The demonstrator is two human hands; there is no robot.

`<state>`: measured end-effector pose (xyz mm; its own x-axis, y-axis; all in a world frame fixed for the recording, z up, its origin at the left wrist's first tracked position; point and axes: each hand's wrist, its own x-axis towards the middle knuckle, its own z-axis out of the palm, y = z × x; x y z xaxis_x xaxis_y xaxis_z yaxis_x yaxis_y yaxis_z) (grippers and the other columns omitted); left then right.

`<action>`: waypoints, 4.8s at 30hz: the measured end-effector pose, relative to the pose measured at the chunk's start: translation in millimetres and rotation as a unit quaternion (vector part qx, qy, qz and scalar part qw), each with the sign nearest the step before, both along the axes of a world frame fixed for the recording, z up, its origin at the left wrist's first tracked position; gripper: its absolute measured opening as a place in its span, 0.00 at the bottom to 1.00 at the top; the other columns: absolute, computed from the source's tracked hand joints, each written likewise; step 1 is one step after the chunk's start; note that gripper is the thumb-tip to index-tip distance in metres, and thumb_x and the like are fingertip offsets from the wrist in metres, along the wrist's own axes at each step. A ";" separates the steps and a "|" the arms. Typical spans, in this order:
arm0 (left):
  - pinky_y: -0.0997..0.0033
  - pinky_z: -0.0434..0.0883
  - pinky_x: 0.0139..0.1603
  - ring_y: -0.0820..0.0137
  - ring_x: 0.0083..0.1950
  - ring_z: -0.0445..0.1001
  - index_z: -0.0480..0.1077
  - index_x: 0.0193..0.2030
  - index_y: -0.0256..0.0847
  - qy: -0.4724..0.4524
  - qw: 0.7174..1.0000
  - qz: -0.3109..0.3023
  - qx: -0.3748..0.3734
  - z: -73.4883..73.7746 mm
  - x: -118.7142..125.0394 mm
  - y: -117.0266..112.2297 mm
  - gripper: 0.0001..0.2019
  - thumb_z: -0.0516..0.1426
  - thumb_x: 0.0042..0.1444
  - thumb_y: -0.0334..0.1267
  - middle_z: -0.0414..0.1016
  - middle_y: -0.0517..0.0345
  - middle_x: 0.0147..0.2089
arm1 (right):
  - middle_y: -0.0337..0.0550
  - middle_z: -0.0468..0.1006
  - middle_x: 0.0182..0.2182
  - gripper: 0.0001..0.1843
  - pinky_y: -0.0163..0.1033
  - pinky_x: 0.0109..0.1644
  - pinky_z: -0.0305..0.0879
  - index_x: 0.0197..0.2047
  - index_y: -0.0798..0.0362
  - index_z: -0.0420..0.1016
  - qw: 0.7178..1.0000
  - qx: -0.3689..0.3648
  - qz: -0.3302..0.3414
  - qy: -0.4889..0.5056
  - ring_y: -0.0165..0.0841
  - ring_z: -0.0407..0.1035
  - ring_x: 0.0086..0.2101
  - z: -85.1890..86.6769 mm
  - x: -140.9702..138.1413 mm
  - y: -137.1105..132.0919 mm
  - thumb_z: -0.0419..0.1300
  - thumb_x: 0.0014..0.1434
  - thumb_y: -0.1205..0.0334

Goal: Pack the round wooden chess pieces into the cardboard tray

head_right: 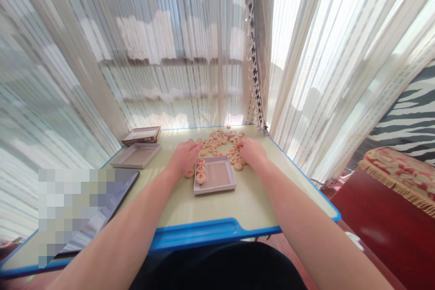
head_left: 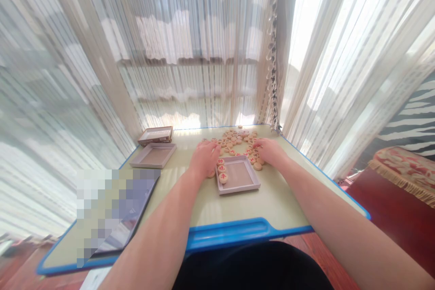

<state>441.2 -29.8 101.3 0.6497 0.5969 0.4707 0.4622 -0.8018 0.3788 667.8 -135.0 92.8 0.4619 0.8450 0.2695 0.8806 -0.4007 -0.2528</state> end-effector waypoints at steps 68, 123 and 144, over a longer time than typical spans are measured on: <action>0.63 0.63 0.45 0.67 0.37 0.68 0.69 0.28 0.40 -0.030 0.998 -0.024 0.044 -11.2 0.7 2.4 0.27 0.34 0.62 0.47 0.72 0.54 0.29 | 0.38 0.76 0.30 0.09 0.39 0.42 0.62 0.30 0.51 0.74 0.943 0.051 0.256 0.205 0.33 0.68 0.34 26.8 -67.6 -12.7 0.61 0.46 0.55; 0.62 0.63 0.43 0.67 0.34 0.68 0.62 0.23 0.41 -0.034 0.999 -0.018 0.028 -7.1 -0.4 -0.9 0.23 0.36 0.62 0.45 0.71 0.54 0.29 | 0.41 0.74 0.33 0.10 0.42 0.49 0.55 0.34 0.45 0.79 0.918 -0.125 0.360 0.113 0.40 0.61 0.44 30.5 -87.0 -23.6 0.59 0.49 0.54; 0.62 0.64 0.47 0.63 0.43 0.67 0.70 0.31 0.41 -0.012 1.000 -0.010 0.004 -11.1 1.2 0.9 0.19 0.44 0.58 0.50 0.74 0.53 0.36 | 0.40 0.74 0.31 0.13 0.38 0.41 0.59 0.32 0.46 0.77 0.930 -0.101 0.336 0.112 0.37 0.63 0.40 29.8 -93.6 -21.6 0.61 0.45 0.49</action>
<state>442.3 -28.9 90.1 0.6505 0.5792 0.4913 0.4362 -0.8145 0.3826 574.2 -156.6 122.6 -0.1636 0.9859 0.0342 0.8838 0.1618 -0.4390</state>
